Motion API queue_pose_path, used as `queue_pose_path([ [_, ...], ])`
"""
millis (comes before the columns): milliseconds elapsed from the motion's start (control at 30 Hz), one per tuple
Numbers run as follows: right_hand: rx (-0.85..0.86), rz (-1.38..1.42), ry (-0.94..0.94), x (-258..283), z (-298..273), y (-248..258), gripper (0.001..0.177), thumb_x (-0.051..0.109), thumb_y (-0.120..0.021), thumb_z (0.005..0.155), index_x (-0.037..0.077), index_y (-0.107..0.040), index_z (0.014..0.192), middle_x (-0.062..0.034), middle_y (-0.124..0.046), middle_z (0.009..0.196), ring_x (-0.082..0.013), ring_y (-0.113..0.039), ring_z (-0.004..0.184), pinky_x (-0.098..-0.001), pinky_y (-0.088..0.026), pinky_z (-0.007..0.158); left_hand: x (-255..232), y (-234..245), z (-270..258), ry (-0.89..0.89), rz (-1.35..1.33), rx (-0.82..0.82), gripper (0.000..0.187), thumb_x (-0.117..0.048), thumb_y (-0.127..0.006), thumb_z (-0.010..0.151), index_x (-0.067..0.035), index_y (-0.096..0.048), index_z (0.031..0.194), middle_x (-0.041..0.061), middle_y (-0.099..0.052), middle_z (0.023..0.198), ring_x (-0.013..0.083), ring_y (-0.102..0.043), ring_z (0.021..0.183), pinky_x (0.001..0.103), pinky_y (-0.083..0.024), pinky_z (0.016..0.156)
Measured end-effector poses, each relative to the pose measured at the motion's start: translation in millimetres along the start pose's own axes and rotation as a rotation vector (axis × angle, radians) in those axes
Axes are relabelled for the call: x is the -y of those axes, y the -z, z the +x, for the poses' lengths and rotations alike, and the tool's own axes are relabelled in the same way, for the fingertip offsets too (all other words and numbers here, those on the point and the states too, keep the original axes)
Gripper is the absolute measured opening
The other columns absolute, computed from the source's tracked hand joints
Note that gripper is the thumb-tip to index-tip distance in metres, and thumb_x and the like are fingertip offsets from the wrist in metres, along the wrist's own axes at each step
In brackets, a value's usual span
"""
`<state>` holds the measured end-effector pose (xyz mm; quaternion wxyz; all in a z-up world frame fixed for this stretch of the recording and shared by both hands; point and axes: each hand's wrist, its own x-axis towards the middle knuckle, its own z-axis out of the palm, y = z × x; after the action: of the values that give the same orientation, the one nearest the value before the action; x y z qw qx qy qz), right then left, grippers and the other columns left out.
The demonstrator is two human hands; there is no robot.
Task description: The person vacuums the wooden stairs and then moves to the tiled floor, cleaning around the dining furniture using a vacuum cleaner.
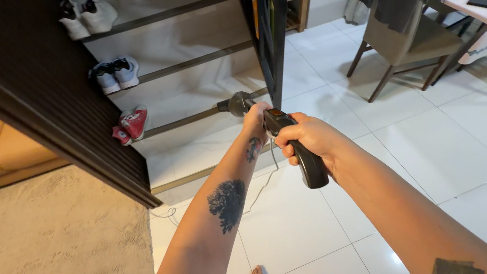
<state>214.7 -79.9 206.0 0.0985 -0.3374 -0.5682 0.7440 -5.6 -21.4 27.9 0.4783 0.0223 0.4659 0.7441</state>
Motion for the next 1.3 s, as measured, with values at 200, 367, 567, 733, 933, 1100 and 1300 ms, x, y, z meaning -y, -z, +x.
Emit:
queue_pose_path([
  [200, 0.085, 0.011, 0.045, 10, -37, -31, 0.058, -0.002, -0.063, 0.072, 0.002, -0.052, 0.129, -0.0065, -0.056, 0.076, -0.0096, -0.052, 0.054, -0.0271, -0.043, 0.046, -44, 7, -72, -0.108, -0.098, 0.045, 0.01, -0.013, -0.062, 0.078, -0.004, -0.057, 0.08, 0.01, -0.059, 0.072, 0.0233, -0.06, 0.064, 0.036, -0.051, 0.058],
  [367, 0.125, 0.006, 0.105, 25, -49, -62, 0.064, 0.0, -0.064, 0.075, 0.006, -0.05, 0.137, -0.0059, -0.056, 0.079, -0.0086, -0.053, 0.055, -0.027, -0.045, 0.046, -95, 18, -93, -0.257, -0.031, -0.041, 0.01, -0.009, -0.065, 0.077, -0.004, -0.058, 0.075, 0.007, -0.054, 0.066, 0.0196, -0.052, 0.055, 0.034, -0.042, 0.05],
  [567, 0.207, 0.013, 0.174, 31, -12, -109, 0.069, 0.0, -0.064, 0.075, 0.01, -0.047, 0.141, -0.0064, -0.056, 0.079, -0.0098, -0.052, 0.054, -0.0276, -0.044, 0.044, -157, 59, -84, -0.333, -0.057, 0.008, 0.009, -0.008, -0.063, 0.077, -0.002, -0.057, 0.078, 0.007, -0.054, 0.066, 0.0191, -0.054, 0.054, 0.034, -0.044, 0.049],
  [733, 0.222, 0.016, 0.175, 36, 53, -159, 0.072, -0.002, -0.064, 0.075, 0.012, -0.042, 0.143, -0.007, -0.056, 0.081, -0.0118, -0.054, 0.054, -0.0303, -0.045, 0.044, -209, 106, -41, -0.298, -0.041, -0.005, 0.012, -0.006, -0.065, 0.078, -0.002, -0.054, 0.083, 0.007, -0.052, 0.067, 0.0201, -0.053, 0.054, 0.034, -0.046, 0.049],
  [933, 0.207, 0.035, 0.151, 44, 116, -209, 0.075, -0.003, -0.064, 0.073, 0.01, -0.041, 0.143, -0.008, -0.058, 0.084, -0.0138, -0.055, 0.055, -0.0321, -0.047, 0.044, -250, 158, 12, -0.218, 0.018, -0.042, 0.017, -0.009, -0.066, 0.078, -0.004, -0.052, 0.087, 0.008, -0.053, 0.072, 0.0221, -0.055, 0.058, 0.037, -0.051, 0.052],
  [1100, 0.194, 0.063, 0.125, 54, 155, -243, 0.073, -0.002, -0.064, 0.073, 0.01, -0.04, 0.14, -0.0093, -0.055, 0.08, -0.0142, -0.055, 0.055, -0.0332, -0.046, 0.044, -284, 189, 49, -0.213, 0.146, -0.092, 0.023, -0.013, -0.07, 0.077, -0.004, -0.056, 0.092, 0.01, -0.057, 0.081, 0.0228, -0.058, 0.068, 0.037, -0.052, 0.06],
  [1300, 0.174, 0.1, 0.126, 73, 204, -288, 0.056, 0.003, -0.066, 0.073, 0.006, -0.046, 0.126, -0.0104, -0.058, 0.078, -0.0161, -0.057, 0.055, -0.0357, -0.049, 0.045, -337, 229, 105, -0.132, 0.187, -0.11, 0.021, -0.02, -0.065, 0.082, -0.004, -0.055, 0.091, 0.011, -0.056, 0.08, 0.0246, -0.057, 0.066, 0.039, -0.05, 0.058],
])
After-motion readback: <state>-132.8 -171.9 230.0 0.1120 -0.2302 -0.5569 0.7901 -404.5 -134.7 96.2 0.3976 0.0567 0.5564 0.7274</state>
